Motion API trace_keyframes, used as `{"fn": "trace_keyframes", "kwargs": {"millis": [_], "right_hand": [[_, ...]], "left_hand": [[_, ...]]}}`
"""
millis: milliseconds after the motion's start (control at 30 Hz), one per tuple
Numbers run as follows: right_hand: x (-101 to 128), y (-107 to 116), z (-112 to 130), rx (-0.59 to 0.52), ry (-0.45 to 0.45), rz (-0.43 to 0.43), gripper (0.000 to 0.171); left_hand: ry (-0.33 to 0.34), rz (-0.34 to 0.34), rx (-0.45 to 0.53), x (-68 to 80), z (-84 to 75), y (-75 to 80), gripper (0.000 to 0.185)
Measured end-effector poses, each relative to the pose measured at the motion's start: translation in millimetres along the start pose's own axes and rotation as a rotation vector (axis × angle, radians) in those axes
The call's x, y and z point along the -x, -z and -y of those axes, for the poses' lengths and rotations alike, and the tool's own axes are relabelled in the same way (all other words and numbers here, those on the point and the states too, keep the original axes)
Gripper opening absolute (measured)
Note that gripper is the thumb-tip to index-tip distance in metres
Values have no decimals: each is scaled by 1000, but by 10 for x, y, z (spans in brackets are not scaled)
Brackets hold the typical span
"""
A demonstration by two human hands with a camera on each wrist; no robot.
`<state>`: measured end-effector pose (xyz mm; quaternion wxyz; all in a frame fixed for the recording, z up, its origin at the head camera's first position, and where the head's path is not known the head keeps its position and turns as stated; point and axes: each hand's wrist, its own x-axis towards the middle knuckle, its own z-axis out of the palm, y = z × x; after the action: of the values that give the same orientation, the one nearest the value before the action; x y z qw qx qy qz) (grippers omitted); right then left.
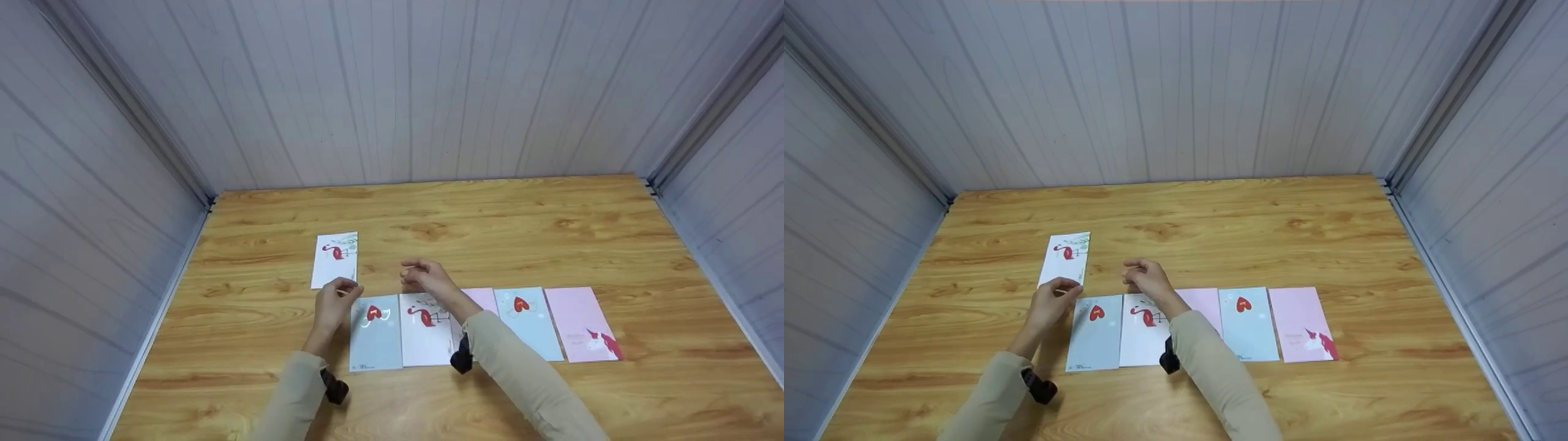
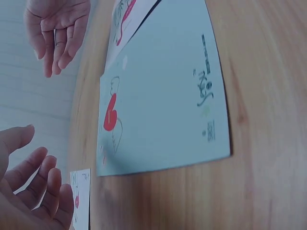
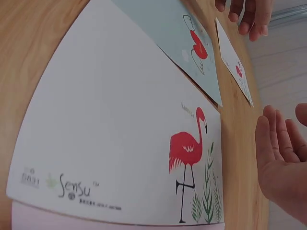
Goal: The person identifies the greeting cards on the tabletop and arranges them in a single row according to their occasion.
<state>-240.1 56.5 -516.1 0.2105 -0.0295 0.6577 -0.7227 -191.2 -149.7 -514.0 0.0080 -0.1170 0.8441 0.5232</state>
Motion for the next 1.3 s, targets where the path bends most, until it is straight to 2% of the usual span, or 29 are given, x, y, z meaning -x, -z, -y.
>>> {"fn": "trace_keyframes", "kwargs": {"millis": [167, 400, 533, 700, 1000, 1200, 1300], "right_hand": [[58, 117, -31, 45, 15, -44, 33], [172, 218, -72, 129, 16, -42, 32], [211, 279, -127, 172, 3, -66, 31], [261, 384, -138, 199, -6, -117, 28], [303, 580, -161, 261, -73, -206, 23], [316, 629, -178, 273, -88, -208, 21], [326, 653, -191, 284, -93, -205, 19]], "left_hand": [[-19, 22, 8, 37, -17, -83, 16], [-98, 51, -21, 100, -16, -228, 16], [-101, 72, -34, 123, -31, -312, 17], [-113, 85, -75, 121, -46, -412, 16], [-197, 78, -204, 104, -31, -548, 19], [-163, 94, -276, 86, -23, -640, 22], [-155, 79, -296, 79, -15, -683, 22]]}}
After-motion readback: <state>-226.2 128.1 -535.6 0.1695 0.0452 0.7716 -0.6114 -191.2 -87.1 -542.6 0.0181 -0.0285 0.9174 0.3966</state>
